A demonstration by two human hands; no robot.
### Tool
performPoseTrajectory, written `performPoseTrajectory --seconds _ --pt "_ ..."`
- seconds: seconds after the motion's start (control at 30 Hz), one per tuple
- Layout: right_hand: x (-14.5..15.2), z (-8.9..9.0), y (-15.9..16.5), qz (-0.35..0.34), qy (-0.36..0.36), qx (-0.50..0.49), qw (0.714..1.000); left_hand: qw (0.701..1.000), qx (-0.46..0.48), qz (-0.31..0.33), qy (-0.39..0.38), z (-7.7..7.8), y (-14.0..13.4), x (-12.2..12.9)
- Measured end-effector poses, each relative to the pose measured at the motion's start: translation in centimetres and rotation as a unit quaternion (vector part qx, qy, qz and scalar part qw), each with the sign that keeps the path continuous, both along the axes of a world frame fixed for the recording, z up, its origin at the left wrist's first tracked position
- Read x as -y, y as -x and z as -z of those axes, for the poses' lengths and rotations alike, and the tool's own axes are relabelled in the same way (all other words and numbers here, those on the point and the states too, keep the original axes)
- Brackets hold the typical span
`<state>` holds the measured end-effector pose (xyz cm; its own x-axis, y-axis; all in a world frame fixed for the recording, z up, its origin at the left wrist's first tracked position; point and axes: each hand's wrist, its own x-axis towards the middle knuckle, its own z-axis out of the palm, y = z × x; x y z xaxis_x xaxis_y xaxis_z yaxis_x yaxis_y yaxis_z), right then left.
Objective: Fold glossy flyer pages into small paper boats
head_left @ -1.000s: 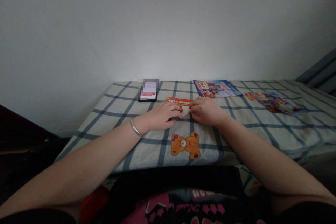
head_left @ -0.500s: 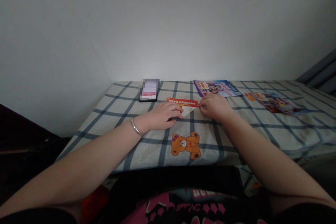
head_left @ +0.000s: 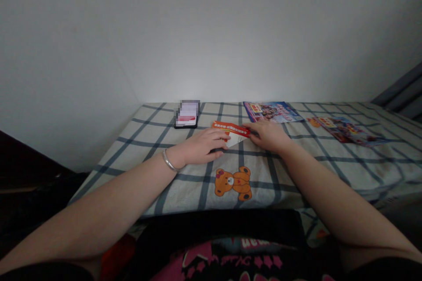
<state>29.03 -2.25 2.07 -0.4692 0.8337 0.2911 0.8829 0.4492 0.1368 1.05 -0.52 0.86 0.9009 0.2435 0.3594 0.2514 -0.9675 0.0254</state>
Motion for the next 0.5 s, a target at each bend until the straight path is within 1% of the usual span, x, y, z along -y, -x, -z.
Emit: performPoseTrajectory --seconds 0.07,0.23,0.5 --pt "-0.02 0.07 -0.01 -0.011 0.004 -0.010 1.000 1.000 0.001 -0.015 -0.012 -0.18 -0.04 0.01" --pt "0.09 0.09 0.00 -0.033 0.003 -0.052 0.998 0.996 -0.027 -0.081 -0.035 -0.53 -0.01 0.04" --pt "0.06 0.14 -0.10 -0.091 0.008 -0.106 0.990 0.985 -0.048 -0.127 -0.108 -0.39 0.01 0.30"
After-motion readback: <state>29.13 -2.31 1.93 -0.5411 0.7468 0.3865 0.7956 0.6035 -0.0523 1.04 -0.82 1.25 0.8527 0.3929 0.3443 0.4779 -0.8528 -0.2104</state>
